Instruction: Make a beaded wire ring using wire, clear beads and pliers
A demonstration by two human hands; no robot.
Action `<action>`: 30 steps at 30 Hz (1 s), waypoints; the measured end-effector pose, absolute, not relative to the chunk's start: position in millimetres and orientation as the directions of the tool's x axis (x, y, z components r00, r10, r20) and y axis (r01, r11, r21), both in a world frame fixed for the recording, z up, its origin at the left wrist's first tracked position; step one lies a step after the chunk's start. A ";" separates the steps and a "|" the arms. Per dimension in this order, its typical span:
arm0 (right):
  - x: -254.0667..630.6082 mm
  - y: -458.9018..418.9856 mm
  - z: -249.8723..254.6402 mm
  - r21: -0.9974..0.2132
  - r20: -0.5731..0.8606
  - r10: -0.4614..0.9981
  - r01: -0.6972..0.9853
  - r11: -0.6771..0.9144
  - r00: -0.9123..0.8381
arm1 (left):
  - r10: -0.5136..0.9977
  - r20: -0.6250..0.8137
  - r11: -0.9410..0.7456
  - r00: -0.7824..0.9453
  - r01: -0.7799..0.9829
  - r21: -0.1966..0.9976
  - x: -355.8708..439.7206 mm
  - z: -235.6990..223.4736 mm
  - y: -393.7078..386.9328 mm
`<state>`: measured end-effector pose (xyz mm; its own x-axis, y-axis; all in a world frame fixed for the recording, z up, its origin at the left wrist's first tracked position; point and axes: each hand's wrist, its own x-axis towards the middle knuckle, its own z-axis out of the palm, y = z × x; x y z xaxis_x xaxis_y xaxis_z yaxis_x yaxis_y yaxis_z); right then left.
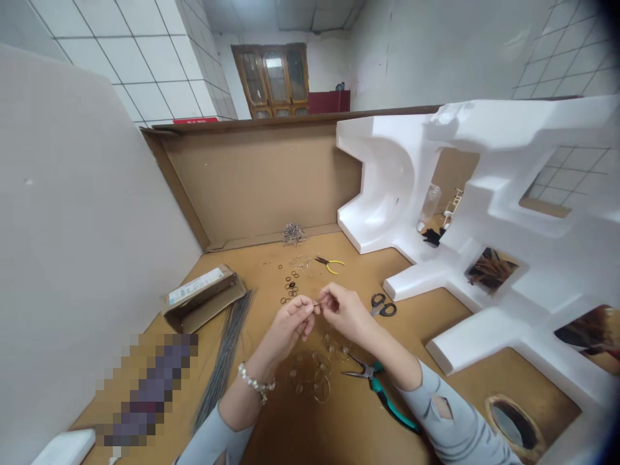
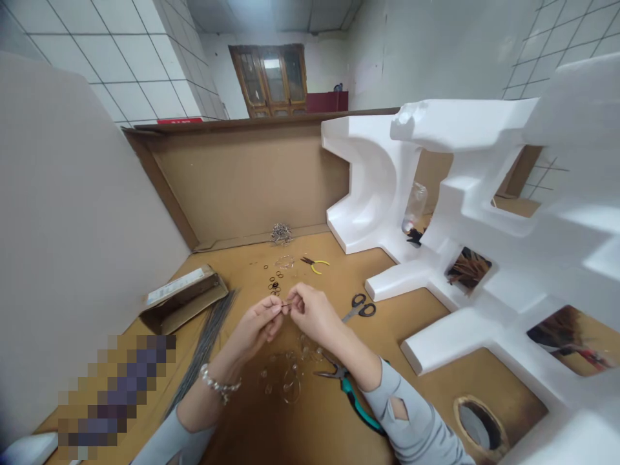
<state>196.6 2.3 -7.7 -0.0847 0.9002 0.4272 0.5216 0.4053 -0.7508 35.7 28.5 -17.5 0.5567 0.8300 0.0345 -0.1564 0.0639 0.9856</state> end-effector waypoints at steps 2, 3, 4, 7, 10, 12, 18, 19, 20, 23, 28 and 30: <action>198.1 0.4 -4.1 -0.725 0.481 0.877 0.554 0.410 -0.019 | 0.772 0.002 0.097 0.635 -0.121 0.988 34.5 -15.4 26.8; 198.5 -0.9 -2.4 -0.712 0.504 0.864 0.568 0.413 0.003 | 0.745 -0.012 0.090 0.667 -0.082 0.993 33.5 -14.4 26.4; 198.7 -2.2 -0.9 -0.699 0.521 0.853 0.579 0.420 0.010 | 0.719 -0.021 0.072 0.694 -0.045 0.996 32.4 -13.6 26.3; 199.6 -4.8 2.1 -0.713 0.494 0.869 0.556 0.427 -0.033 | 0.659 0.014 0.021 0.752 -0.037 0.999 28.3 -14.5 28.4; 206.3 -7.0 3.6 -0.794 0.368 0.924 0.482 0.369 -0.102 | 0.624 0.056 0.046 0.779 -0.108 0.993 24.3 -17.6 31.9; 216.4 -13.8 2.4 -0.783 0.309 0.943 0.529 0.328 -0.127 | 0.613 0.060 0.024 0.788 -0.094 0.995 22.0 -17.6 33.3; 255.8 -80.1 -30.3 -0.386 0.059 0.993 0.915 0.119 -0.105 | 0.668 -0.018 -0.013 0.744 0.035 0.999 18.4 -10.4 35.4; 259.7 -93.3 -39.5 -0.330 0.019 0.995 0.939 0.098 -0.097 | 0.673 -0.028 -0.003 0.739 0.040 0.999 18.5 -10.5 36.2; 262.0 -105.2 -48.7 -0.293 -0.012 0.996 0.953 0.081 -0.088 | 0.680 -0.031 0.001 0.732 0.041 0.999 18.8 -11.1 37.0; 261.2 -130.0 -70.6 -0.216 -0.035 0.996 0.974 0.073 -0.082 | 0.692 0.008 -0.022 0.721 0.010 1.000 19.8 -14.6 38.5; 254.2 -146.2 -78.3 -0.149 0.007 0.996 0.984 0.093 -0.093 | 0.656 0.041 -0.039 0.754 -0.020 0.999 20.3 -15.7 36.1; 255.0 -149.5 -78.2 -0.157 0.031 0.993 0.980 0.120 -0.117 | 0.666 0.039 -0.054 0.745 -0.004 0.999 20.8 -15.5 35.0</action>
